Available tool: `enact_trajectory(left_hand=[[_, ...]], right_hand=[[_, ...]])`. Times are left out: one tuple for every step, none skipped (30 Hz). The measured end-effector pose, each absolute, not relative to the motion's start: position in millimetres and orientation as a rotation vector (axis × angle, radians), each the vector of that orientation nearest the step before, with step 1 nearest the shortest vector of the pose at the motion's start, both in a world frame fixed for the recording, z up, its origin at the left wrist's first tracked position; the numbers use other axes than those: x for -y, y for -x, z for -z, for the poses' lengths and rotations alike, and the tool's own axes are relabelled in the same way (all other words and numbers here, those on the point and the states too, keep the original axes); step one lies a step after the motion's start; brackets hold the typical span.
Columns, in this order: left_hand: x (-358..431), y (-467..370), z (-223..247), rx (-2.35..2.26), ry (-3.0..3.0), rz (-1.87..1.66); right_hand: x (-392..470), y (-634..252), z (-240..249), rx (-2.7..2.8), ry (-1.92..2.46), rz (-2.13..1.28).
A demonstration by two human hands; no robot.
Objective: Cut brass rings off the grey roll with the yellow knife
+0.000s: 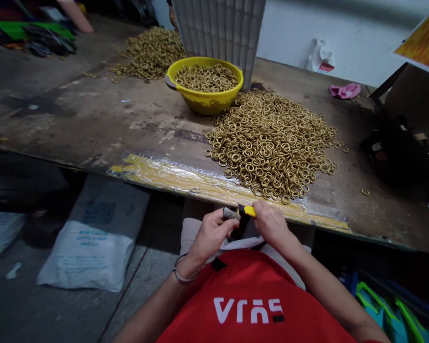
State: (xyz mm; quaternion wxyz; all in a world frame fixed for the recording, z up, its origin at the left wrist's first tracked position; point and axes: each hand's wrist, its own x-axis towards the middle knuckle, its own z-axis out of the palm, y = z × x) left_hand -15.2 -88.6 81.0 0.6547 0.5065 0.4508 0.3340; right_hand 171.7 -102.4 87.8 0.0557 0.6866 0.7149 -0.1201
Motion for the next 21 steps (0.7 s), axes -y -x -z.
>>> enact_trajectory(left_hand=[[90.9, 17.7, -85.2, -0.997, -1.18, -0.725], [92.9, 19.9, -88.2, -0.967, -1.205, -0.692], [94.4, 21.4, -89.3, -0.935, -1.213, -0.665], [95.1, 22.1, -87.9, -0.91, -1.193, -0.65], [95.2, 21.8, -84.2, -0.892, -1.152, -0.648], [94.7, 20.6, -78.4, -0.883, -1.1, -0.652], [93.8, 18.9, -71.5, -0.878, -1.043, -0.661], [92.7, 17.0, -64.2, -0.875, -0.996, -0.668], [91.7, 15.4, -57.5, -0.87, -0.956, -0.676], [90.8, 14.3, -52.1, -0.863, -0.913, -0.68], [90.0, 13.9, -48.5, -0.848, -0.873, -0.68], [89.3, 14.3, -46.4, -0.823, -0.828, -0.677], [88.6, 15.4, -45.8, -0.792, -0.778, -0.671], [87.8, 16.8, -46.1, -0.758, -0.73, -0.663], [86.7, 18.2, -46.8, -0.727, -0.689, -0.652], [85.4, 19.3, -47.4, -0.713, -0.658, -0.644], [83.9, 20.0, -47.7, -0.727, -0.64, -0.641], [82.1, 20.0, -47.7, -0.768, -0.644, -0.651], [80.2, 19.4, -47.6, -0.834, -0.675, -0.676], [78.2, 18.5, -47.5, -0.913, -0.734, -0.718], [76.3, 17.3, -47.7, -0.997, -0.815, -0.781]], right_hand=[[99.9, -177.1, -86.1, -2.113, -2.136, 0.333], [97.4, -181.9, -84.8, -2.083, -2.183, 0.302], [94.8, -185.2, -84.2, -2.086, -2.212, 0.278], [91.8, -186.6, -84.2, -2.127, -2.217, 0.261], [88.0, -185.6, -84.9, -2.186, -2.202, 0.246], [83.3, -182.3, -86.1, -2.239, -2.175, 0.239], [77.6, -177.1, -87.6, -2.275, -2.139, 0.238], [70.8, -170.6, -89.0, -2.295, -2.103, 0.232], [63.4, -163.6, -90.2, -2.302, -2.071, 0.217], [55.6, -156.8, -90.9, -2.301, -2.039, 0.196], [48.0, -150.8, -91.1, -2.293, -2.009, 0.168], [40.9, -146.2, -90.9, -2.282, -1.981, 0.138], [34.6, -143.1, -90.3, -2.273, -1.957, 0.109], [29.5, -141.8, -89.5, -2.262, -1.936, 0.086], [25.5, -141.9, -88.7, -2.251, -1.923, 0.071], [22.8, -143.3, -88.2, -2.244, -1.925, 0.064], [21.3, -145.6, -88.0, -2.252, -1.943, 0.074], [21.0, -148.3, -88.4, -2.279, -1.984, 0.108], [21.7, -151.1, -89.2, -2.324, -2.051, 0.183], [23.5, -153.6, -90.3, -2.379, -2.139, 0.322], [26.2, -155.4, -91.7, -2.428, -2.238, 0.547]])
